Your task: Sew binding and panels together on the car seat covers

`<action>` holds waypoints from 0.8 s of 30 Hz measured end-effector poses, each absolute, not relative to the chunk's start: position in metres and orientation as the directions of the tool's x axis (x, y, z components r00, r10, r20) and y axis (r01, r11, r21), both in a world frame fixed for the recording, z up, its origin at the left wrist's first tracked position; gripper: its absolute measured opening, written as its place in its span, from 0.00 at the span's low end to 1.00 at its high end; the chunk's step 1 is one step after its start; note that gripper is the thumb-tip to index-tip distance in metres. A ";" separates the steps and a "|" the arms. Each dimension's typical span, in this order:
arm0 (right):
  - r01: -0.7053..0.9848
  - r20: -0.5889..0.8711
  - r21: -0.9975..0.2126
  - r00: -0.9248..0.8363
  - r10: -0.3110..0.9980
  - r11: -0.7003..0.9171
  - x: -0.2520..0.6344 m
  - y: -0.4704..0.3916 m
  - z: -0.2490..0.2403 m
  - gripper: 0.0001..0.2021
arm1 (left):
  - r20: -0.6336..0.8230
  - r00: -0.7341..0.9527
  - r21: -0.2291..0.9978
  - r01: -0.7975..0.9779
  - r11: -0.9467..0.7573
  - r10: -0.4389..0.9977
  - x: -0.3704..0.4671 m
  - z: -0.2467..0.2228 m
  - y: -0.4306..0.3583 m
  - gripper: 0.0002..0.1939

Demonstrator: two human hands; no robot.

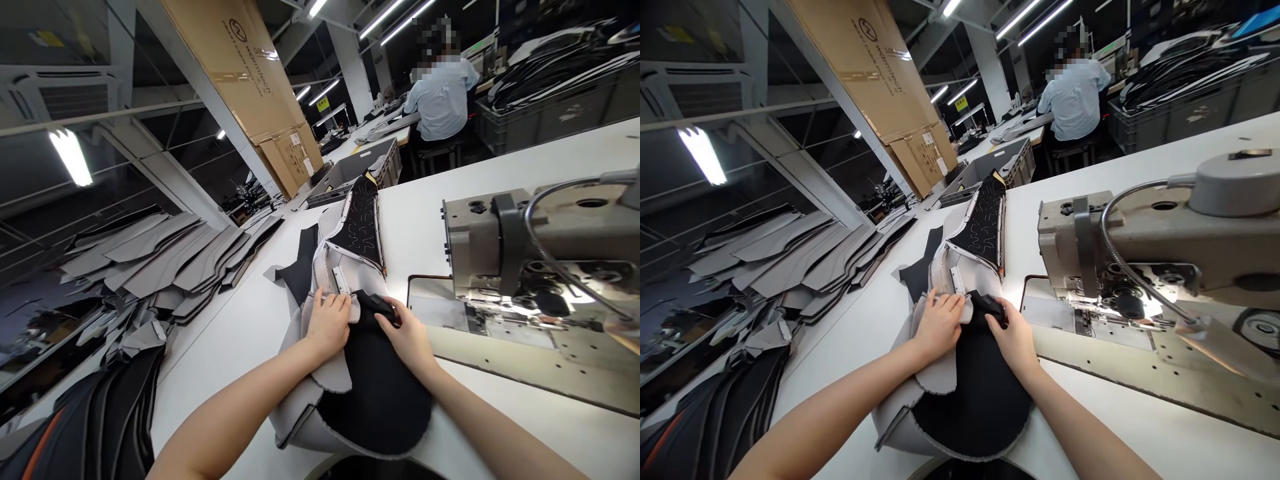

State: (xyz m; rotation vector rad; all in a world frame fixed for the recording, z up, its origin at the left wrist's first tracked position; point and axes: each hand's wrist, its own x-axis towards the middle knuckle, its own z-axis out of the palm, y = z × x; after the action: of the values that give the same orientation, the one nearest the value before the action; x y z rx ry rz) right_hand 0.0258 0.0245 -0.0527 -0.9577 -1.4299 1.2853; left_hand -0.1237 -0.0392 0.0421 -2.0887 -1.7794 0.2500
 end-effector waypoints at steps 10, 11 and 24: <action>-0.084 0.147 -0.988 -0.270 0.952 0.128 0.030 0.048 -0.062 0.19 | 0.383 0.424 -0.001 0.889 -0.458 0.821 -0.146 0.078 -0.044 0.20; -0.069 0.139 -0.990 -0.264 0.955 0.125 0.030 0.051 -0.062 0.19 | 0.341 0.454 0.080 0.858 -0.507 0.823 -0.142 0.080 -0.047 0.21; 0.301 0.279 -0.850 -0.439 0.854 0.432 0.067 0.060 -0.060 0.11 | -0.075 0.443 0.178 0.888 -0.425 0.893 -0.054 -0.006 -0.063 0.24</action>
State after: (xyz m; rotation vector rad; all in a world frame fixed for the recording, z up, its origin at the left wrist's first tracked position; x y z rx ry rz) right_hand 0.0668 0.0598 -0.0601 -0.9738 -1.9534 0.9603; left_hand -0.0542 -0.0633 -0.0061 -2.8260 -1.7666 -0.0518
